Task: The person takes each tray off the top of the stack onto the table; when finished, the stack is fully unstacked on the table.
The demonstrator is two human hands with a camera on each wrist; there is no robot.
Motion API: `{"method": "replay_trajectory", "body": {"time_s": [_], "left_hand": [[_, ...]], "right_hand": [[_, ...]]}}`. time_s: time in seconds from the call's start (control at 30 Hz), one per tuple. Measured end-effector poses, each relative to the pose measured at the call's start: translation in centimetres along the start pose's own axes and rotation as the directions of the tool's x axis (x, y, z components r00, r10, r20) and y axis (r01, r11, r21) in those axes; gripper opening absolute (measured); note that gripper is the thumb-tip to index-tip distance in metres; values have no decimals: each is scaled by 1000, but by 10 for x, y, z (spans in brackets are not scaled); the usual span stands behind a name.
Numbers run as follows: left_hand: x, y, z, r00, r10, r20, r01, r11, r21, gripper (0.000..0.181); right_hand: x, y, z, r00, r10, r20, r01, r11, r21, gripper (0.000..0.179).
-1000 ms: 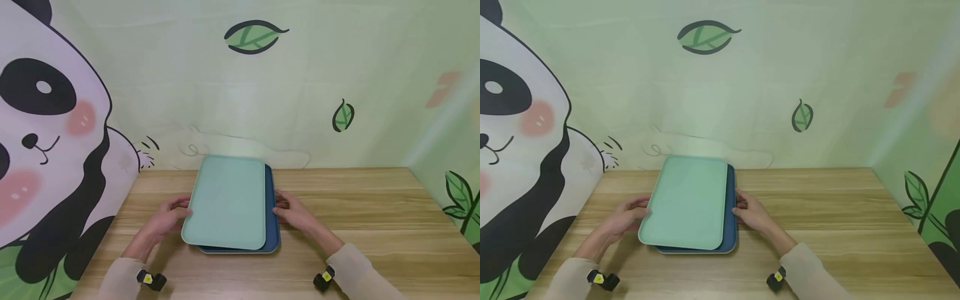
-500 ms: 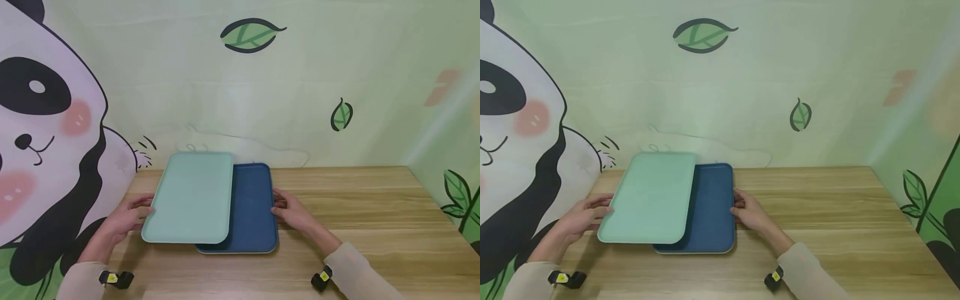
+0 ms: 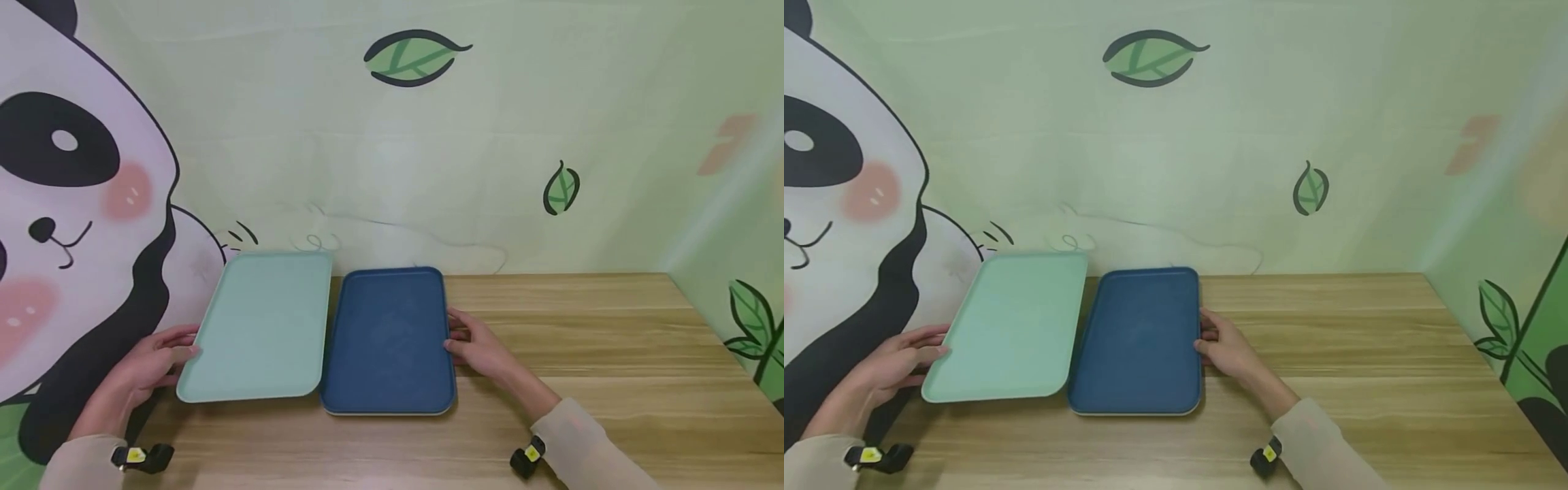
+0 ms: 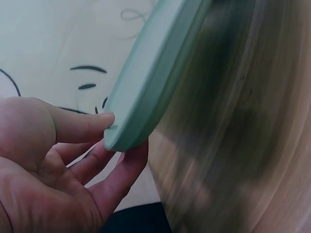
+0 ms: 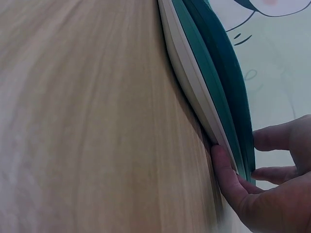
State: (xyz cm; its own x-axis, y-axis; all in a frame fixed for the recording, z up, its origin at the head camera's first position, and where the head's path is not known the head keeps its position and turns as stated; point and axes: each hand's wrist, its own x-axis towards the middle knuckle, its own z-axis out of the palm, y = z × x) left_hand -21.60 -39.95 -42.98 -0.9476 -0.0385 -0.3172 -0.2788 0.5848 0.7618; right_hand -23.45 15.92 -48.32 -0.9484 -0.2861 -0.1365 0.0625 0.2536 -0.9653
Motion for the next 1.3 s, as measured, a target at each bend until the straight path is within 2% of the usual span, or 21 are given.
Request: {"method": "replay_trajectory", "body": {"time_s": [0.33, 0.6, 0.83, 1.13, 1.23, 1.3], "left_hand": [[8, -8, 0, 1000, -9, 12, 9, 999, 32, 65], [16, -11, 8, 999, -43, 6, 42, 999, 13, 63], [22, -12, 11, 997, -71, 35, 71, 997, 20, 64], [27, -18, 21, 993, -116, -5, 116, 992, 54, 61], [27, -16, 25, 991, -124, -49, 128, 989, 78, 58], [27, -14, 28, 989, -107, -97, 118, 986, 114, 55]], "right_hand": [[2, 2, 0, 1000, -7, -6, 7, 1000, 4, 69], [3, 4, 0, 1000, -9, -9, 10, 1000, 11, 69], [3, 4, -2, 1000, -21, 4, 20, 1000, 15, 70], [4, 2, -2, 1000, -25, 7, 25, 1000, 6, 70], [5, 3, -1, 1000, -21, 3, 21, 1000, 5, 70], [5, 4, -1, 1000, -20, 2, 20, 1000, -2, 70]]}}
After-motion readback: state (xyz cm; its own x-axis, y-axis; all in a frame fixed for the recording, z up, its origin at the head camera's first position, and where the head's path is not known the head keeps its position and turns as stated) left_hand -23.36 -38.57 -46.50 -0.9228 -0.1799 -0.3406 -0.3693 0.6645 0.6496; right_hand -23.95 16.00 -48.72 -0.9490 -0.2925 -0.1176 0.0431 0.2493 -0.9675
